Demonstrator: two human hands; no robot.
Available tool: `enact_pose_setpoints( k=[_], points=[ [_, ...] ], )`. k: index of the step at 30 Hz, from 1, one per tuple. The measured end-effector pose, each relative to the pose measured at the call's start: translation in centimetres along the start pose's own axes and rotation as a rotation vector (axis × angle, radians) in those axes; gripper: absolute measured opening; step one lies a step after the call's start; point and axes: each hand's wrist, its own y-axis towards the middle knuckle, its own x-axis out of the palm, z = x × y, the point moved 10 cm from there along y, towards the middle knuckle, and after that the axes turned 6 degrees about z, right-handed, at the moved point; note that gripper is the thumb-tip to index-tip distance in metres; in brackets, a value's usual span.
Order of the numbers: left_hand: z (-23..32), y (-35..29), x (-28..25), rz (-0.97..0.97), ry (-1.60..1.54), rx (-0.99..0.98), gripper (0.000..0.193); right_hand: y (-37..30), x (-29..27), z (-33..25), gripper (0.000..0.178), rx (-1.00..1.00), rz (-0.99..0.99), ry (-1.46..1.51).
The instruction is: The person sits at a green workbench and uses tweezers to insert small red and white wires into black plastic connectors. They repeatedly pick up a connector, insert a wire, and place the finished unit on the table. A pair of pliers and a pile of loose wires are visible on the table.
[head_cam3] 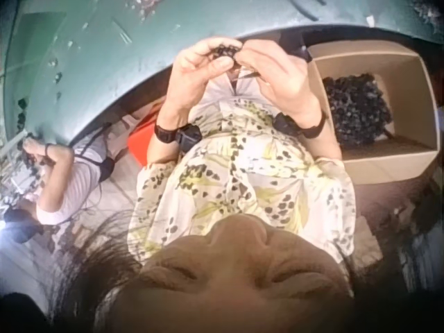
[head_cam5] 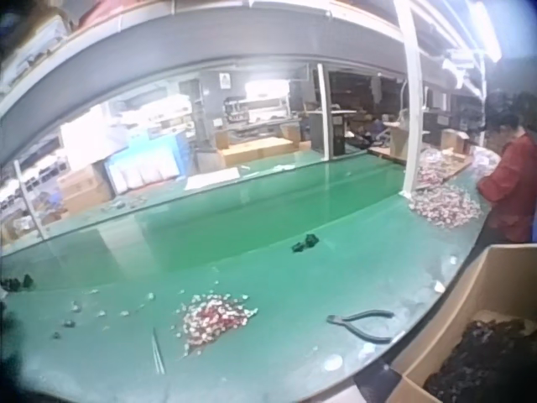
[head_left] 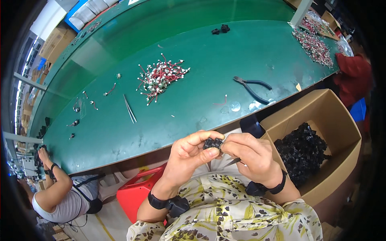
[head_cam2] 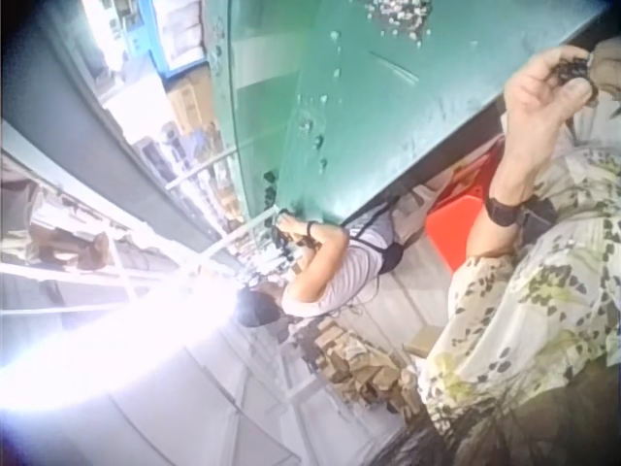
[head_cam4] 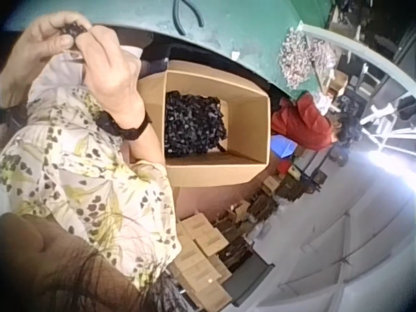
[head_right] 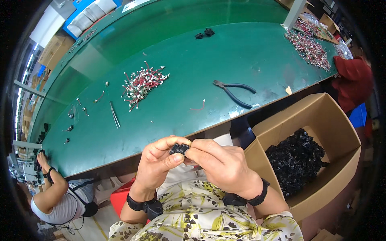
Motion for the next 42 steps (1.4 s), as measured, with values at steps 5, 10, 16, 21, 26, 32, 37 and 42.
enact_pose_setpoints(
  k=[5,10,16,21,26,32,37,42],
  points=[
    [-1.1,0.1,-1.5,0.054,-0.155,-0.026,0.033,0.2,1.1,1.3,0.035,0.121,0.007,0.109],
    [-1.3,-0.8,-1.4,-0.012,-0.308,-0.035,0.034,-0.2,1.9,3.1,0.039,0.46,-0.079,0.32],
    [-3.6,-1.8,-1.1,-0.006,-0.412,-0.16,0.035,-0.4,1.6,1.8,0.036,0.203,-0.104,0.219],
    [-3.8,-1.6,-1.4,0.046,-0.441,-0.158,0.031,-0.5,1.2,1.7,0.033,0.206,-0.111,0.157],
    [-3.6,-1.2,-1.3,0.106,-0.5,-0.215,0.025,0.0,0.5,1.0,0.039,0.102,-0.135,-0.011],
    [-4.7,-0.6,-1.5,0.112,-0.284,-0.196,0.024,0.4,1.3,1.1,0.039,0.08,-0.222,-0.06],
    [-4.2,-0.4,-1.8,0.114,-0.212,-0.214,0.032,-0.3,1.1,3.5,0.031,0.228,-0.111,0.151],
    [-3.6,0.1,-2.3,0.13,0.022,-0.115,0.04,-1.2,1.9,4.7,0.026,0.328,-0.066,0.22]
  ],
)
